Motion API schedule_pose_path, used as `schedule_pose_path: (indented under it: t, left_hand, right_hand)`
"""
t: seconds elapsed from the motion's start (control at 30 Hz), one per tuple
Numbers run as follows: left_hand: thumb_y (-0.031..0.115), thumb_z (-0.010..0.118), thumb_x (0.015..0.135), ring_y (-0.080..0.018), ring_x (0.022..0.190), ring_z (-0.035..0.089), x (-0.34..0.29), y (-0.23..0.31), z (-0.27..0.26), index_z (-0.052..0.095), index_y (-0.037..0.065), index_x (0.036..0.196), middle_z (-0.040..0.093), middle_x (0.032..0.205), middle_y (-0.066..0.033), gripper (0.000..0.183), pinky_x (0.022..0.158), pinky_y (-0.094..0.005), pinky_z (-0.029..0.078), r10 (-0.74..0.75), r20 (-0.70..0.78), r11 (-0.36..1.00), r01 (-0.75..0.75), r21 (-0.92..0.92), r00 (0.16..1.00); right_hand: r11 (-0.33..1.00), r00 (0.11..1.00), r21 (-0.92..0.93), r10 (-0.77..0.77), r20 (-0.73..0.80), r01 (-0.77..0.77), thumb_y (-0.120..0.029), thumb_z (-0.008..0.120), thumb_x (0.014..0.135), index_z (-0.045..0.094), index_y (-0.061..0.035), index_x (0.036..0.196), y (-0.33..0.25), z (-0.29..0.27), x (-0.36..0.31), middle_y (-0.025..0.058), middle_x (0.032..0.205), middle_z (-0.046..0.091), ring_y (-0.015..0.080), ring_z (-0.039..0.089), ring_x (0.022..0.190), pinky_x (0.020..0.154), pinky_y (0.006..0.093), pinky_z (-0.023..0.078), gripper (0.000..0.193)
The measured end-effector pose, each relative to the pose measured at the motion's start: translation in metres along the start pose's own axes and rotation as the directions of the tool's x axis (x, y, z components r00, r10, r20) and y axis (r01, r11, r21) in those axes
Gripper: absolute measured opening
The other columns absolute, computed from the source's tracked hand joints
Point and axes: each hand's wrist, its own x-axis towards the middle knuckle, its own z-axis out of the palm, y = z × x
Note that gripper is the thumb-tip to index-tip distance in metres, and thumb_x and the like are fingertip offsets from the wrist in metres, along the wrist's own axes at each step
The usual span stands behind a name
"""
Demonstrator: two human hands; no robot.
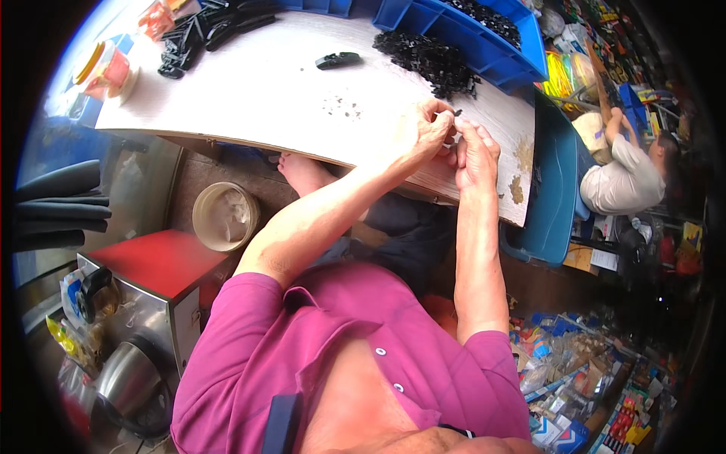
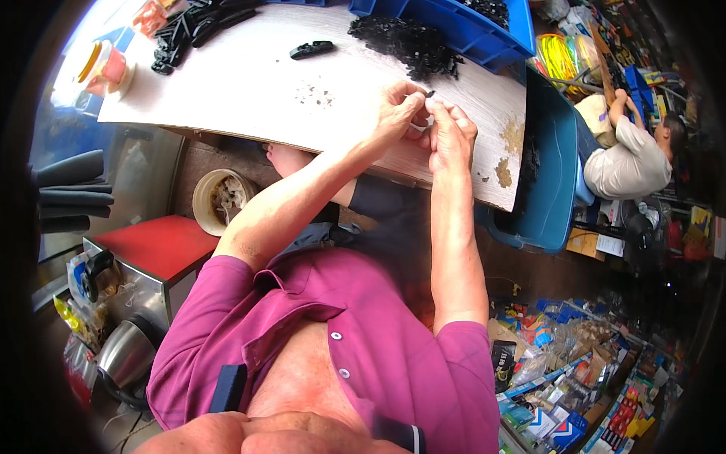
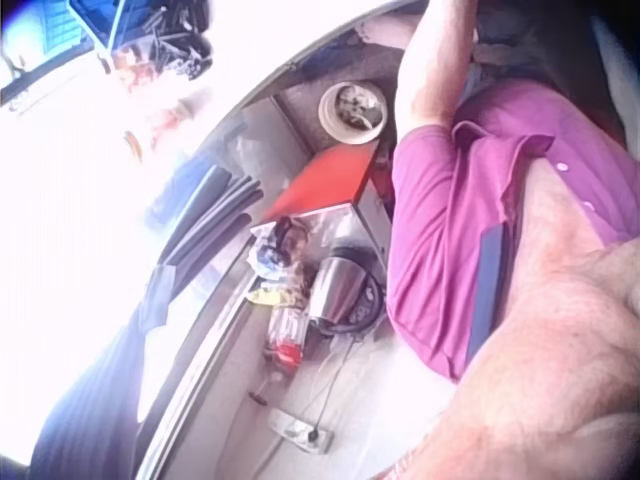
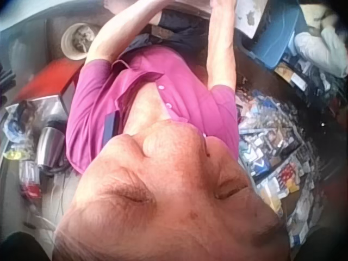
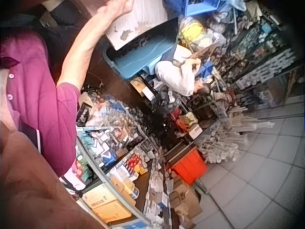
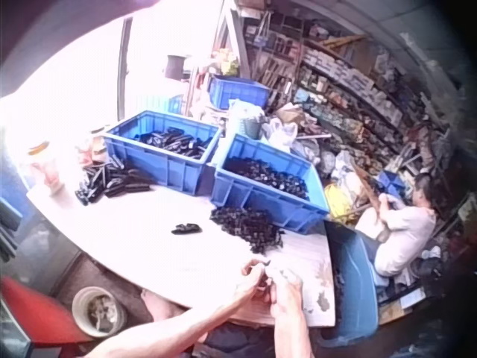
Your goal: The person repeatedly assembles small plastic components by fitting parts together by hand and placing the assembled pieces on the table.
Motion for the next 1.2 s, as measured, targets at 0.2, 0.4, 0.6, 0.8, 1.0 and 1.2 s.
schedule_pose_path:
  t: [0.2, 0.4, 0.6, 0.8, 1.0, 1.2]
  left_hand:
    - [0.016, 0.057, 0.089, -0.0123, 0.055, 0.058, -0.006, 0.011, -0.017, 0.06, 0.001, 0.092, 0.061, 0.073, -0.0064, 0.016, 0.048, -0.0248, 0.051, -0.066, 0.105, 0.993, 0.075, -0.086, 0.992]
    - [0.021, 0.06, 0.09, -0.0103, 0.058, 0.057, -0.019, 0.021, -0.033, 0.057, 0.002, 0.096, 0.062, 0.075, -0.0068, 0.019, 0.051, -0.0233, 0.048, -0.055, 0.138, 0.995, 0.067, -0.078, 0.989]
    - [0.024, 0.068, 0.082, -0.0243, 0.082, 0.062, -0.026, 0.053, -0.076, 0.059, 0.007, 0.114, 0.065, 0.098, -0.0123, 0.038, 0.075, -0.037, 0.051, 0.58, -0.116, 0.545, -0.278, 0.791, 0.806]
    - [0.022, 0.065, 0.081, -0.0332, 0.103, 0.054, -0.004, 0.082, -0.145, 0.062, 0.007, 0.104, 0.062, 0.103, -0.0096, 0.028, 0.084, -0.0425, 0.047, 0.674, 0.128, -0.166, -0.021, 0.986, 0.728]
    - [0.018, 0.065, 0.083, -0.0146, 0.074, 0.059, -0.037, 0.065, -0.103, 0.061, 0.007, 0.109, 0.062, 0.085, -0.0066, 0.029, 0.066, -0.0318, 0.049, 0.399, -0.068, 0.704, -0.258, 0.662, 0.914]
    - [0.01, 0.065, 0.087, -0.006, 0.064, 0.059, -0.061, 0.044, -0.071, 0.056, 0.004, 0.114, 0.065, 0.086, -0.0052, 0.029, 0.054, -0.0198, 0.049, 0.104, 0.148, 0.993, -0.095, -0.068, 0.984]
  right_hand:
    - [0.999, 0.998, -0.009, -0.031, 0.059, 0.031, -0.018, 0.071, 0.083, 0.061, -0.0062, 0.093, -0.002, 0.006, -0.005, -0.0042, 0.049, 0.044, 0.0072, 0.036, 0.037, 0.041, 0.0244, 0.038, 0.018]
    - [0.997, 0.97, -0.075, 0.014, 0.241, 0.004, -0.017, 0.069, 0.084, 0.058, -0.005, 0.094, -0.005, 0.005, -0.004, -0.0004, 0.047, 0.046, 0.0098, 0.041, 0.038, 0.042, 0.0265, 0.042, 0.019]
    - [0.993, 0.946, 0.103, -0.08, 0.314, 0.05, -0.016, 0.067, 0.085, 0.056, -0.0061, 0.089, 0.005, 0.018, -0.011, 0.0016, 0.048, 0.047, 0.0149, 0.049, 0.043, 0.048, 0.0326, 0.051, 0.015]
    - [0.97, 0.968, 0.243, -0.09, 0.235, 0.032, -0.015, 0.067, 0.085, 0.059, -0.0078, 0.089, 0.009, 0.026, -0.017, 0.0025, 0.051, 0.052, 0.0181, 0.061, 0.052, 0.057, 0.0426, 0.058, 0.011]
    - [0.936, 0.976, 0.35, -0.102, 0.193, 0.028, -0.015, 0.067, 0.086, 0.061, -0.0092, 0.094, 0.009, 0.04, -0.02, 0.0031, 0.053, 0.053, 0.0191, 0.062, 0.056, 0.061, 0.0453, 0.058, 0.012]
    - [0.931, 0.966, 0.365, -0.107, 0.237, 0.014, -0.012, 0.069, 0.084, 0.063, -0.0071, 0.091, 0.011, 0.049, -0.023, 0.0025, 0.064, 0.059, 0.0123, 0.057, 0.053, 0.059, 0.0331, 0.057, 0.011]
